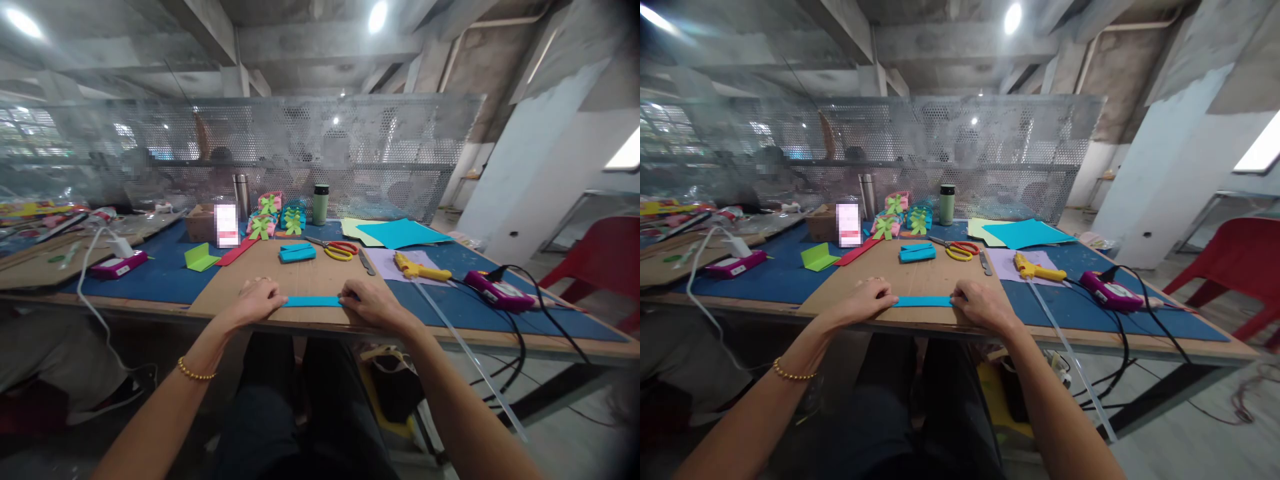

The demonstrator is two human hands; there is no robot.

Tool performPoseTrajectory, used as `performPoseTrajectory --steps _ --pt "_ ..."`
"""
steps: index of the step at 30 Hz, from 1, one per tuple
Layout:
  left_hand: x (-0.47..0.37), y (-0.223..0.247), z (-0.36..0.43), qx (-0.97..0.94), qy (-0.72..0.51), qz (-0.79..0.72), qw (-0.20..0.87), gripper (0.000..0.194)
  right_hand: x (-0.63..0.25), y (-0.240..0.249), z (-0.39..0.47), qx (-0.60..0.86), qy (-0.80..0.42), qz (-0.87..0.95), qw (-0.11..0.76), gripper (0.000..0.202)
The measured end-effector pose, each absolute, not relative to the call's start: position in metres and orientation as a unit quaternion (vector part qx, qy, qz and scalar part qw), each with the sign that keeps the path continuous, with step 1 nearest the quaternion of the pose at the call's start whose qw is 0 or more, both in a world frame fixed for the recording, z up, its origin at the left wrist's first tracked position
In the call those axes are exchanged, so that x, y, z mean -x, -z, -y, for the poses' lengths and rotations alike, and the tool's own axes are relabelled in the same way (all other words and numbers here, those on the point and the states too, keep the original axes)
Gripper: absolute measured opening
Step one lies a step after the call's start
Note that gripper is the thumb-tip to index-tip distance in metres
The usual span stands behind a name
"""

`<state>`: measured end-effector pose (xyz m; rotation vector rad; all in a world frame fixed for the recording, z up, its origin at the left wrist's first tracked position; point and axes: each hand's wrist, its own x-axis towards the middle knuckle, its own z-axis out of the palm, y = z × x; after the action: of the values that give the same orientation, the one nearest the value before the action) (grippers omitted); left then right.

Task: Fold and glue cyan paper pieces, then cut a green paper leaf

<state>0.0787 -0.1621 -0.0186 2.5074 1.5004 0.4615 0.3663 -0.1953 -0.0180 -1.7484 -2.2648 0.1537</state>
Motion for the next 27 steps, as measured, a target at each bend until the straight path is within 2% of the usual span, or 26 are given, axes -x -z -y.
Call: performPoseTrajectory --steps 27 --pt "-0.0767 0.0175 0.1561 -0.853 -0.141 -0.491 0.107 0.032 -0.3722 0.0136 0.1912 0.552 -0.095 0.810 0.175 0.010"
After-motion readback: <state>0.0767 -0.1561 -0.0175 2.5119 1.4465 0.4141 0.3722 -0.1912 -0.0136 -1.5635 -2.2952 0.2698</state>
